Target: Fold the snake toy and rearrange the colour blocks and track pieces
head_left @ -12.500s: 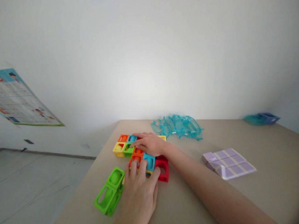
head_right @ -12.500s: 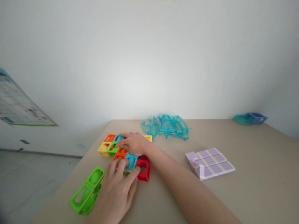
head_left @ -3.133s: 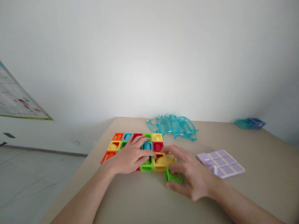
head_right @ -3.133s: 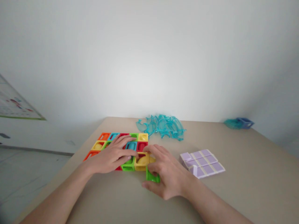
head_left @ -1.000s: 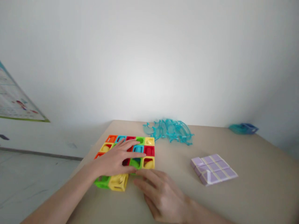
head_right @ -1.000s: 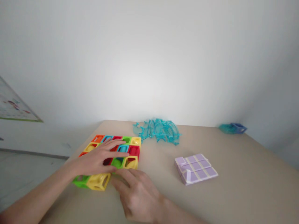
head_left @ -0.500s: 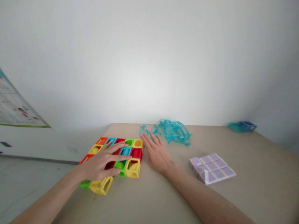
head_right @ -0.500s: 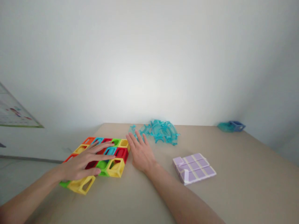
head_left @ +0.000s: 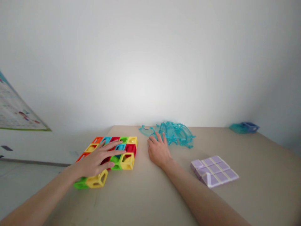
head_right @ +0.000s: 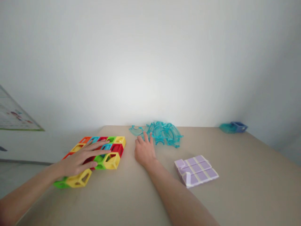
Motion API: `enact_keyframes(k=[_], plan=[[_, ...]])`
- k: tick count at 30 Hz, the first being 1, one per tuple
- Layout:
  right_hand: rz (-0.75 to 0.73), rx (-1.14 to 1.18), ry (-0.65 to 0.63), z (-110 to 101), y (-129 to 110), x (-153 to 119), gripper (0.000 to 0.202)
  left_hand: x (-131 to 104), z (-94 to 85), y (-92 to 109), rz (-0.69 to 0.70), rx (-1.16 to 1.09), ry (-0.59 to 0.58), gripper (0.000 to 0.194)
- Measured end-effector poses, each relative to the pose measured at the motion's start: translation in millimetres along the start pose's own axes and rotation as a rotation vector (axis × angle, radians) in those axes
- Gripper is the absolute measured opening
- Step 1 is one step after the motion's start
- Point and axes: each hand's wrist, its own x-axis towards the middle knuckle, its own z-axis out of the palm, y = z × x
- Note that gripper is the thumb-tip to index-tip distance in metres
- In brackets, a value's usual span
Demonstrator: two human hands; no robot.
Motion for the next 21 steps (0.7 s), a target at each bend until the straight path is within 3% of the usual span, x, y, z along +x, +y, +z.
enact_keyframes(k=[6, 12, 14, 16, 19, 21], plan=[[0.014, -0.008, -0.006, -1, -2, 1, 0.034, 43, 7.4, -38, -0.078, -0.050, 0.097, 0.046], [0.038, 0.003, -0.005, -1, 1, -1, 0.033, 84, -2.6, -38, -0.076, -0.107, 0.103, 0.048], [0.070, 0.006, -0.006, -1, 1, 0, 0.034, 81, -5.6, -29, -0.140, -0.065, 0.081, 0.047], [0.090, 0.009, -0.004, 0, 2, 1, 0.036, 68, -3.2, -15, -0.310, 0.053, 0.118, 0.048], [0.088, 0.007, -0.001, 2, 2, 1, 0.038, 36, 13.7, 10, -0.646, 0.235, 0.302, 0.065], [0.076, -0.002, 0.006, 4, 3, 2, 0.038, 16, 30.5, 25, -0.823, 0.214, 0.396, 0.071]])
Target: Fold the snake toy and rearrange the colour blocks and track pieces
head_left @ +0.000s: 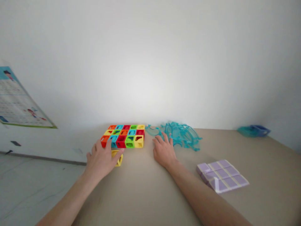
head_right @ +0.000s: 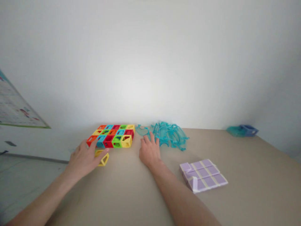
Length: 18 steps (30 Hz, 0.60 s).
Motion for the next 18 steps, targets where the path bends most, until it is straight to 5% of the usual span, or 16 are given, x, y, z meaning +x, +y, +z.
enact_keyframes(k=[5, 11, 18], plan=[[-0.003, -0.022, 0.017, 4, 0, 1, 0.038, -27, 24.5, 12, 0.119, -0.129, 0.188, 0.058], [0.016, -0.026, 0.031, 7, 1, 2, 0.038, 1, 48.6, 33, 0.051, -0.119, 0.375, 0.047], [0.036, -0.024, 0.057, 9, 0, 2, 0.039, 30, 62.8, 29, 0.096, -0.119, 0.398, 0.042]])
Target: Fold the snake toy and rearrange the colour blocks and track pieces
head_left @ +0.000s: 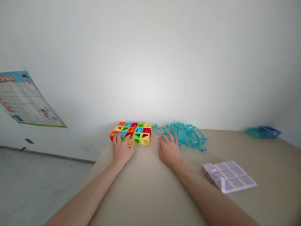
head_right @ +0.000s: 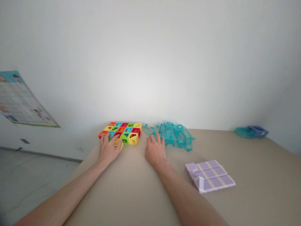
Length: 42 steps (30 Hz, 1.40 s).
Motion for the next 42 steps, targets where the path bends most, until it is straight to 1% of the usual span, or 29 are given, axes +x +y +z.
enact_keyframes(k=[2, 5, 8, 12, 15, 18, 20, 22, 23, 24, 25, 26, 27, 28, 29, 30, 31, 32, 33, 34, 35, 36, 37, 38, 39, 40, 42], plan=[[-0.006, -0.001, 0.013, 1, 0, 0, 0.040, 7, 5.4, 6, -0.022, -0.010, -0.018, 0.040], [-0.012, -0.007, 0.033, 2, 1, 0, 0.042, 17, 12.0, 18, -0.104, -0.017, -0.019, 0.038], [-0.014, -0.010, 0.042, 3, 5, 1, 0.043, 23, 14.9, 24, -0.162, -0.015, -0.013, 0.037], [-0.013, -0.011, 0.042, 6, 11, 6, 0.045, 23, 13.5, 22, -0.154, -0.029, -0.029, 0.038], [-0.049, -0.007, 0.050, 5, 8, 4, 0.047, 22, 12.2, 19, -0.117, -0.053, -0.065, 0.044], [-0.186, 0.017, 0.087, -9, -6, -12, 0.043, 20, 11.1, 17, -0.113, -0.092, -0.111, 0.049], [-0.291, 0.032, 0.123, -27, -14, -33, 0.039, 20, 8.8, 16, -0.122, -0.113, -0.124, 0.051], [-0.333, 0.028, 0.154, -50, -11, -58, 0.036, 21, 4.3, 14, -0.104, -0.129, -0.083, 0.050], [-0.320, 0.007, 0.171, -61, -3, -72, 0.036, 22, 1.3, 13, -0.070, -0.146, -0.039, 0.050], [-0.276, -0.038, 0.198, -72, 10, -86, 0.035, 22, -1.9, 13, -0.014, -0.180, 0.017, 0.049], [-0.188, -0.115, 0.240, -82, 27, -99, 0.033, 23, -5.3, 14, 0.059, -0.232, 0.077, 0.049], [-0.060, -0.232, 0.253, -90, 47, -112, 0.033, 23, -8.5, 16, 0.145, -0.303, 0.129, 0.047], [0.073, -0.353, 0.247, -95, 67, -124, 0.036, 22, -11.5, 20, 0.233, -0.388, 0.164, 0.045], [0.142, -0.446, 0.232, -97, 86, -134, 0.036, 20, -14.2, 25, 0.316, -0.482, 0.175, 0.043], [0.095, -0.489, 0.172, -98, 100, -143, 0.032, 18, -16.7, 33, 0.394, -0.575, 0.153, 0.041], [-0.001, -0.499, 0.070, -96, 108, -149, 0.032, 14, -19.1, 42, 0.460, -0.671, 0.101, 0.040], [-0.064, -0.517, 0.004, -92, 109, -153, 0.034, 10, -21.5, 52, 0.539, -0.758, 0.002, 0.042], [-0.082, -0.525, -0.060, -88, 103, -154, 0.035, 6, -24.1, 62, 0.620, -0.825, -0.122, 0.046], [-0.068, -0.504, -0.107, -82, 89, -153, 0.033, 2, -26.8, 72, 0.704, -0.862, -0.278, 0.052], [-0.012, -0.455, -0.135, -76, 71, -148, 0.031, -2, -29.4, 81, 0.758, -0.881, -0.409, 0.057], [0.097, -0.391, -0.137, -70, 50, -141, 0.032, -5, -31.9, 88, 0.801, -0.876, -0.510, 0.059], [0.201, -0.327, -0.133, -65, 28, -132, 0.042, -7, -34.1, 93, 0.806, -0.871, -0.577, 0.055], [0.249, -0.268, -0.133, -61, 9, -122, 0.052, -8, -35.7, 95, 0.787, -0.870, -0.613, 0.050], [0.277, -0.222, -0.139, -58, -7, -111, 0.055, -9, -36.7, 96, 0.755, -0.872, -0.622, 0.045], [0.282, -0.179, -0.148, -55, -18, -101, 0.054, -9, -37.1, 95, 0.711, -0.880, -0.616, 0.040], [0.270, -0.142, -0.158, -53, -23, -92, 0.051, -8, -37.0, 93, 0.668, -0.890, -0.606, 0.037], [0.238, -0.078, -0.155, -51, -21, -79, 0.048, -6, -35.8, 86, 0.599, -0.902, -0.605, 0.036]])
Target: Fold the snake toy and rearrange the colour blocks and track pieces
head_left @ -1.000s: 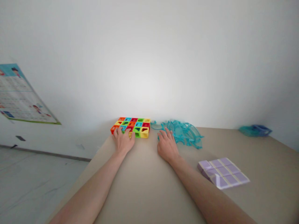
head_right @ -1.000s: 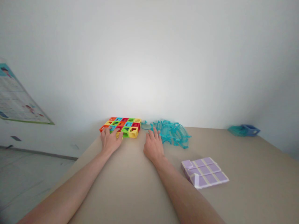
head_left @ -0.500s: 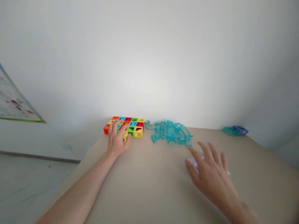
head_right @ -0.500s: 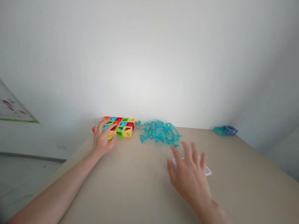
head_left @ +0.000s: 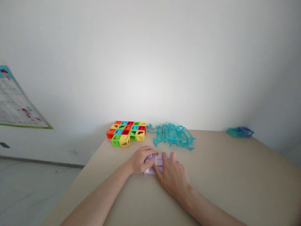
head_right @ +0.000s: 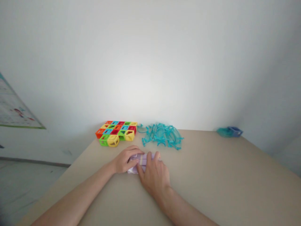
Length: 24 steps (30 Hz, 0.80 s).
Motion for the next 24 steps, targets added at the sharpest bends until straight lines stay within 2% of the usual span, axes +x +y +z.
enact_keyframes(k=[3, 6, 8, 11, 14, 18, 22, 24], plan=[[-0.115, 0.161, -0.008, -2, 20, 13, 0.043, -5, -10.1, -9, -0.096, 0.010, 0.016, 0.036], [-0.231, 0.373, -0.120, -7, 38, 16, 0.031, -8, -19.3, -15, -0.264, 0.132, 0.062, 0.037], [-0.252, 0.477, -0.184, -9, 42, 13, 0.028, -9, -21.0, -16, -0.369, 0.239, 0.083, 0.038], [-0.251, 0.611, -0.217, -9, 37, 8, 0.027, -9, -15.3, -10, -0.445, 0.344, 0.088, 0.041], [-0.230, 0.764, -0.239, -3, 31, 5, 0.032, -9, -4.9, 1, -0.438, 0.265, 0.116, 0.033], [-0.173, 0.893, -0.212, 4, 30, 5, 0.044, -9, 6.7, 16, -0.321, -0.052, 0.158, 0.022], [-0.197, 0.943, -0.199, 3, 34, 7, 0.038, -7, 12.7, 20, -0.270, -0.243, 0.196, 0.021], [-0.180, 0.964, -0.178, 2, 34, 8, 0.034, -8, 14.2, 17, -0.270, -0.341, 0.184, 0.026]])
